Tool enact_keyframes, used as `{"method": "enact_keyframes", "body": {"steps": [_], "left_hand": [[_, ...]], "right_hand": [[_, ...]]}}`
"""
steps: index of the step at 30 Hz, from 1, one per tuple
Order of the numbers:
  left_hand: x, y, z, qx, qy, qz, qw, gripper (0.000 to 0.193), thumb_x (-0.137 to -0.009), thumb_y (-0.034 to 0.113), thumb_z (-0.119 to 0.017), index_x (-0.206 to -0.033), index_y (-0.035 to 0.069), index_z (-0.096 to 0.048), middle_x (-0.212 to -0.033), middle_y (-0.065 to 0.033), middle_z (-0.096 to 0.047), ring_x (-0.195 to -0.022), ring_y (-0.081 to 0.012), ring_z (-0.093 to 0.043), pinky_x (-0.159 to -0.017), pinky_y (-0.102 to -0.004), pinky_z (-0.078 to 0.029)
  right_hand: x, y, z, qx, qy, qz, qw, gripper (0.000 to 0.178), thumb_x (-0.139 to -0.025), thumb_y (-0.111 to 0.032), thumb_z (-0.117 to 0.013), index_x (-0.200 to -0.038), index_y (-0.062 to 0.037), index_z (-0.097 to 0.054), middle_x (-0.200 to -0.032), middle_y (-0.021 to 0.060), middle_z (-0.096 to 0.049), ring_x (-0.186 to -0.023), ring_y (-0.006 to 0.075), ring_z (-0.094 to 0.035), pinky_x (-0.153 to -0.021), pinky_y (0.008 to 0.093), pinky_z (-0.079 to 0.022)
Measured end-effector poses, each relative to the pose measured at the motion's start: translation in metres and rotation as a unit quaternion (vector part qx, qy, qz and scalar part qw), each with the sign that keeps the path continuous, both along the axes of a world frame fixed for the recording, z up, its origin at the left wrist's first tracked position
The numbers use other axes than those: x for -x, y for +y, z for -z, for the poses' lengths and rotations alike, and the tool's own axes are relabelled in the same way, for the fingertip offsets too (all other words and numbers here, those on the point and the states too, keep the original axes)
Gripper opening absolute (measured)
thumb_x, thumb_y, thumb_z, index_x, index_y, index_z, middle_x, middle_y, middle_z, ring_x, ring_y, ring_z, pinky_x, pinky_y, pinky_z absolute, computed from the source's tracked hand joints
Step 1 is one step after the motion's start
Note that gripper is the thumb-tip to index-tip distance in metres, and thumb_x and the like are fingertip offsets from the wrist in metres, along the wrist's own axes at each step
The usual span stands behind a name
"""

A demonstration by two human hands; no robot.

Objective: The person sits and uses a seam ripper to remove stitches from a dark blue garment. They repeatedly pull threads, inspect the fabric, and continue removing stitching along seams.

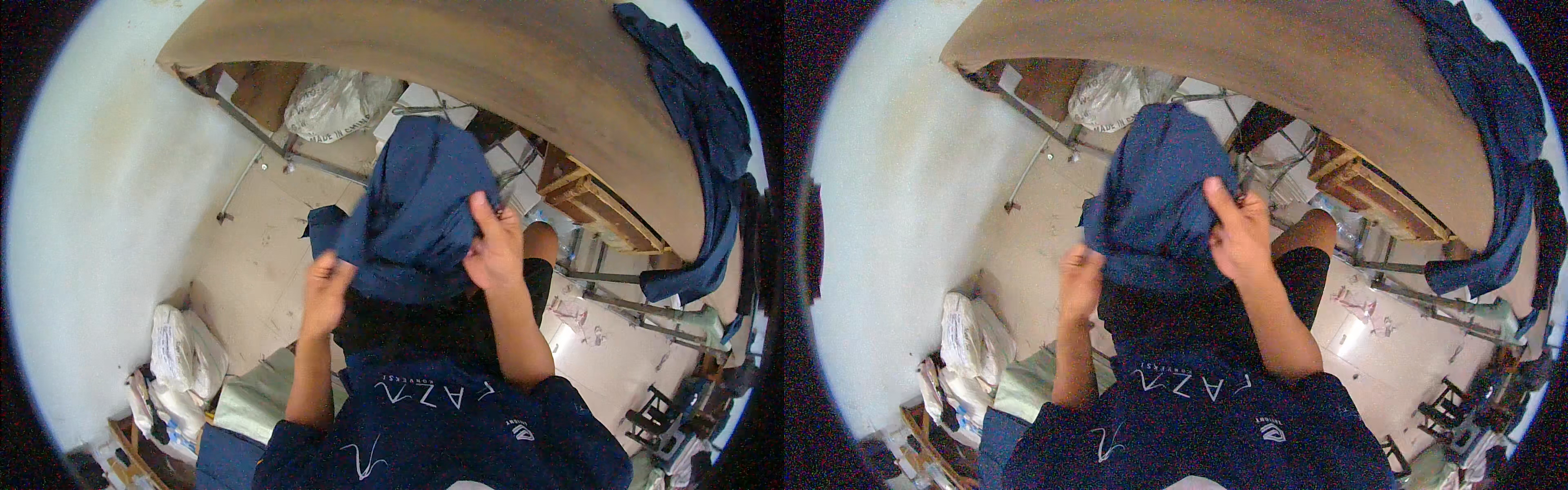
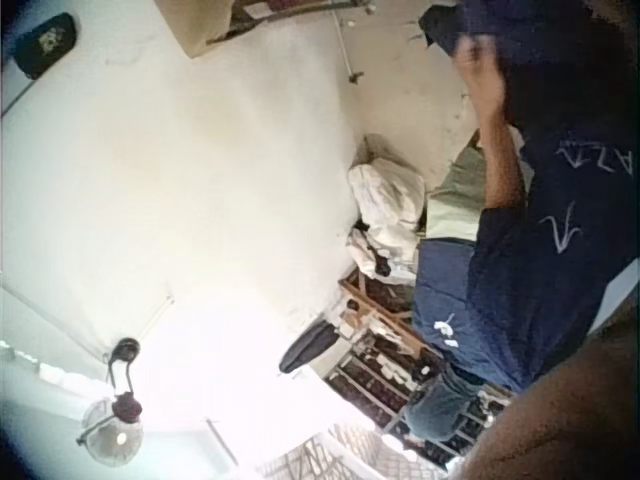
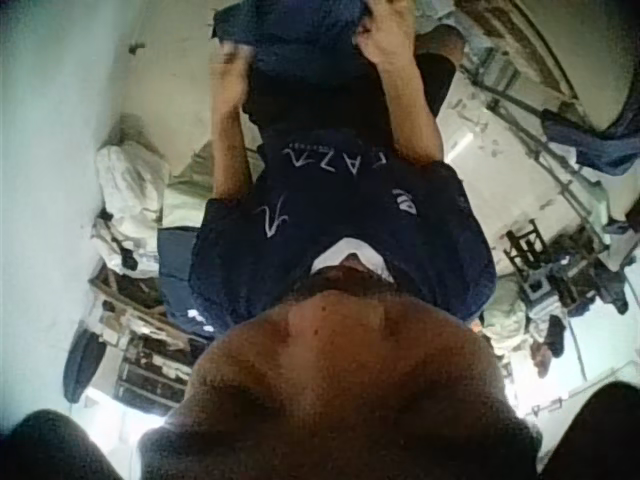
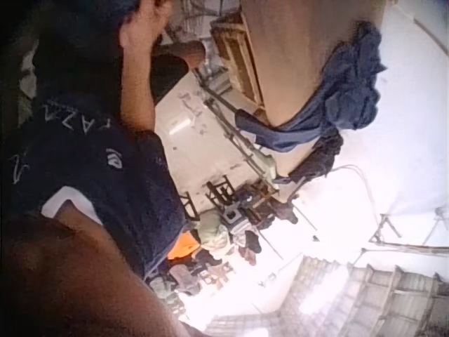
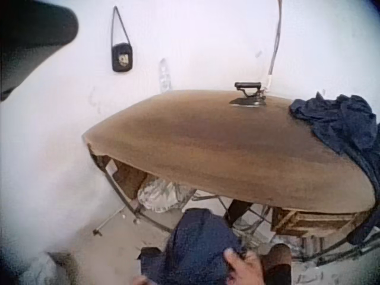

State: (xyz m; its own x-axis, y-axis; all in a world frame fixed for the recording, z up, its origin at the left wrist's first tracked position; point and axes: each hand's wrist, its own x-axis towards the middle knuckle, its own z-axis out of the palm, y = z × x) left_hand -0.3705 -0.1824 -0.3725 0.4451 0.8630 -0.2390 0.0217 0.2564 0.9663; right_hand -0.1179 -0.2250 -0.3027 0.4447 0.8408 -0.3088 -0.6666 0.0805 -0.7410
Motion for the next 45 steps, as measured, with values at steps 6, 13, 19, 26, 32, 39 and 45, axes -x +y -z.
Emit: {"method": "enact_keyframes", "body": {"steps": [6,13,19,26,32,39,45], "left_hand": [[0.079,0.022,-0.069,0.062,-0.402,-0.122,0.905,0.045,-0.096,0.03,-0.051,-0.129,0.0,-0.054,-0.13,-0.0172,-0.059,-0.116,-0.0316,-0.059,-0.098,-0.0512,-0.047],[0.112,0.058,-0.101,0.054,-0.359,-0.144,0.921,0.057,-0.101,0.043,-0.046,-0.137,-0.001,-0.048,-0.136,-0.0174,-0.055,-0.121,-0.0318,-0.056,-0.107,-0.0463,-0.042],[0.025,0.013,-0.066,-0.012,0.2,0.096,0.975,0.086,-0.064,0.022,-0.09,-0.134,-0.003,-0.048,-0.124,-0.0152,-0.06,-0.111,-0.0269,-0.059,-0.103,-0.0361,-0.042],[0.033,-0.006,-0.039,0.082,-0.506,-0.075,0.855,0.069,-0.1,0.054,-0.04,-0.138,-0.003,-0.044,-0.138,-0.0216,-0.052,-0.126,-0.037,-0.051,-0.108,-0.0515,-0.038],[-0.009,-0.016,-0.03,0.156,-0.61,-0.031,0.776,0.062,-0.105,0.044,-0.032,-0.146,-0.002,-0.035,-0.146,-0.0198,-0.044,-0.132,-0.0365,-0.045,-0.114,-0.0514,-0.032],[-0.046,-0.021,-0.014,0.265,-0.606,0.06,0.747,0.063,-0.104,0.046,-0.028,-0.152,0.004,-0.025,-0.153,-0.0175,-0.035,-0.14,-0.0336,-0.034,-0.118,-0.0471,-0.025],[-0.056,-0.016,-0.02,0.219,-0.62,0.11,0.746,0.074,-0.1,0.057,-0.029,-0.151,0.004,-0.027,-0.153,-0.0171,-0.034,-0.139,-0.033,-0.035,-0.118,-0.0462,-0.021]], "right_hand": [[-0.03,-0.001,0.009,-0.029,-0.149,-0.001,0.988,0.014,-0.089,-0.021,-0.072,-0.088,-0.0083,-0.067,-0.074,-0.0014,-0.066,-0.056,0.0065,-0.057,-0.049,0.0224,-0.043],[-0.016,0.003,-0.008,-0.067,0.038,-0.081,0.994,0.011,-0.091,-0.015,-0.069,-0.096,-0.0051,-0.067,-0.089,0.0045,-0.07,-0.074,0.0138,-0.066,-0.068,0.03,-0.055],[-0.017,0.001,-0.009,-0.088,0.075,-0.083,0.99,0.018,-0.09,-0.017,-0.069,-0.101,-0.0041,-0.065,-0.091,0.0072,-0.07,-0.078,0.0192,-0.069,-0.072,0.0336,-0.057],[-0.061,-0.036,0.025,0.009,-0.172,-0.009,0.985,0.027,-0.08,-0.02,-0.08,-0.094,-0.0044,-0.063,-0.086,0.0047,-0.067,-0.071,0.0145,-0.063,-0.067,0.0303,-0.052],[-0.043,-0.072,0.055,0.144,-0.492,-0.213,0.832,0.034,-0.073,-0.023,-0.086,-0.093,-0.0038,-0.067,-0.085,-0.0023,-0.063,-0.065,0.0054,-0.049,-0.06,0.0224,-0.04],[-0.005,-0.062,0.02,-0.053,-0.327,-0.225,0.916,0.078,-0.071,-0.032,-0.086,-0.137,-0.0075,-0.05,-0.124,0.001,-0.058,-0.055,0.0006,-0.029,-0.05,0.0172,-0.025],[0.03,-0.033,0.039,-0.122,-0.364,-0.245,0.89,0.085,-0.071,-0.032,-0.087,-0.141,-0.0083,-0.046,-0.12,0.0031,-0.058,-0.091,0.0112,-0.054,-0.066,0.0237,-0.043]]}}
